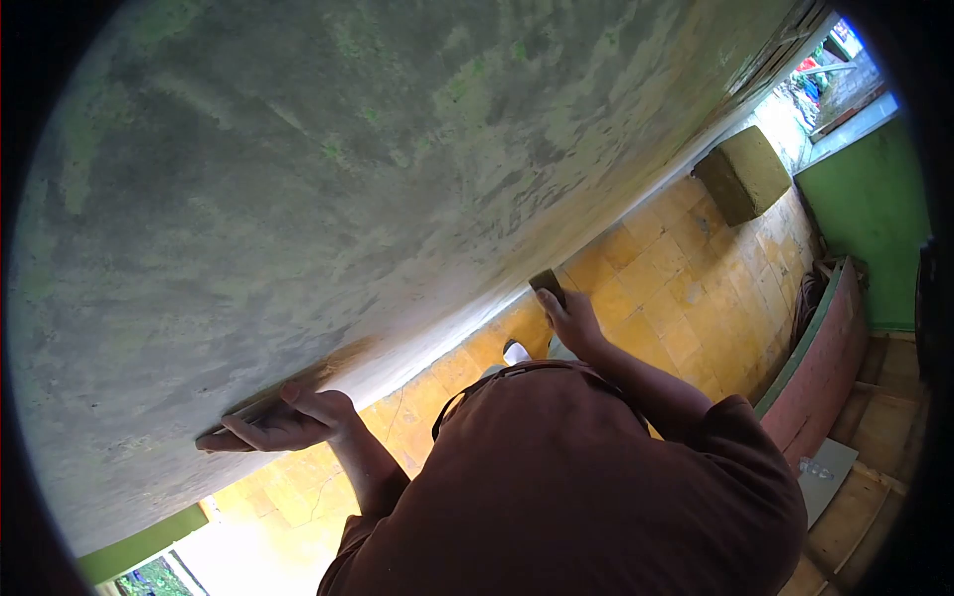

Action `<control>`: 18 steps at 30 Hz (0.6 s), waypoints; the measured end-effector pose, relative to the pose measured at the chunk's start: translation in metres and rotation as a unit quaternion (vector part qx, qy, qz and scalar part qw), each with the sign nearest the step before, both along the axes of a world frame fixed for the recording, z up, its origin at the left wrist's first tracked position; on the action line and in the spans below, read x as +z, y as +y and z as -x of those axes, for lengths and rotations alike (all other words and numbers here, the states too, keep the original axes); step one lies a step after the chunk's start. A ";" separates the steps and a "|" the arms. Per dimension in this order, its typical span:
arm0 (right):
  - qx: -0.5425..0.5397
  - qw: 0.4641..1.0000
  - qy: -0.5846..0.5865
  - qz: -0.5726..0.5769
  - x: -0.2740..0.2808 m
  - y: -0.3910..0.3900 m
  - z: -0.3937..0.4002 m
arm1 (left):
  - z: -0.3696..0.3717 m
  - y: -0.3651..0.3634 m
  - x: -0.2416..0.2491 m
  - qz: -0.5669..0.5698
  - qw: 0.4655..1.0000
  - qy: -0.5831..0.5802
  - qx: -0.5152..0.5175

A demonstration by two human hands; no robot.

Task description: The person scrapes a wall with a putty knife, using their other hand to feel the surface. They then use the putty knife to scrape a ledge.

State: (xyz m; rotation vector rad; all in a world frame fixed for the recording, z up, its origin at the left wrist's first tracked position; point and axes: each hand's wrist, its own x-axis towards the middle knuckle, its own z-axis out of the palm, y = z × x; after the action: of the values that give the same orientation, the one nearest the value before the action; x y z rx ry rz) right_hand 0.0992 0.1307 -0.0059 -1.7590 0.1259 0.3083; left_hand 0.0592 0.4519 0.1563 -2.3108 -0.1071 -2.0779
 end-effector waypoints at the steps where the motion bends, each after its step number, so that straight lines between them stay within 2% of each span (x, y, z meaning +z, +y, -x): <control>1: 0.008 0.999 0.030 0.014 0.000 0.000 0.001 | 0.000 0.000 0.001 0.001 1.000 -0.002 0.002; 2: 0.009 0.999 0.030 0.015 -0.001 0.003 -0.007 | -0.001 -0.001 0.001 -0.002 1.000 -0.001 0.004; 4: 0.008 0.997 -0.042 -0.058 0.042 0.023 -0.028 | 0.000 -0.002 -0.001 -0.002 1.000 0.005 0.006; 7: 0.026 0.995 -0.048 -0.078 0.056 0.029 -0.025 | -0.001 0.000 -0.001 0.007 1.000 -0.008 -0.021; 11: 0.000 0.999 -0.008 -0.041 0.008 0.006 -0.003 | -0.001 -0.001 -0.001 0.005 1.000 -0.006 -0.020; 14: -0.005 0.998 0.060 -0.014 -0.001 0.004 -0.004 | 0.002 -0.002 0.000 0.007 1.000 0.015 -0.011; 16: 0.000 1.000 -0.017 -0.019 0.033 0.017 -0.027 | 0.002 -0.003 -0.002 0.016 0.999 0.033 -0.020; 18: -0.005 0.999 -0.009 -0.041 0.033 0.016 -0.022 | -0.003 -0.002 0.000 0.010 0.999 -0.009 -0.038</control>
State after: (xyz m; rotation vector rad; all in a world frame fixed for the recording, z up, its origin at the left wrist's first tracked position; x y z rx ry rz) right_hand 0.1214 0.1464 0.0267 -1.6799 0.1081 0.2854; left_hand 0.0617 0.4503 0.1560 -2.3442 -0.0422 -2.1411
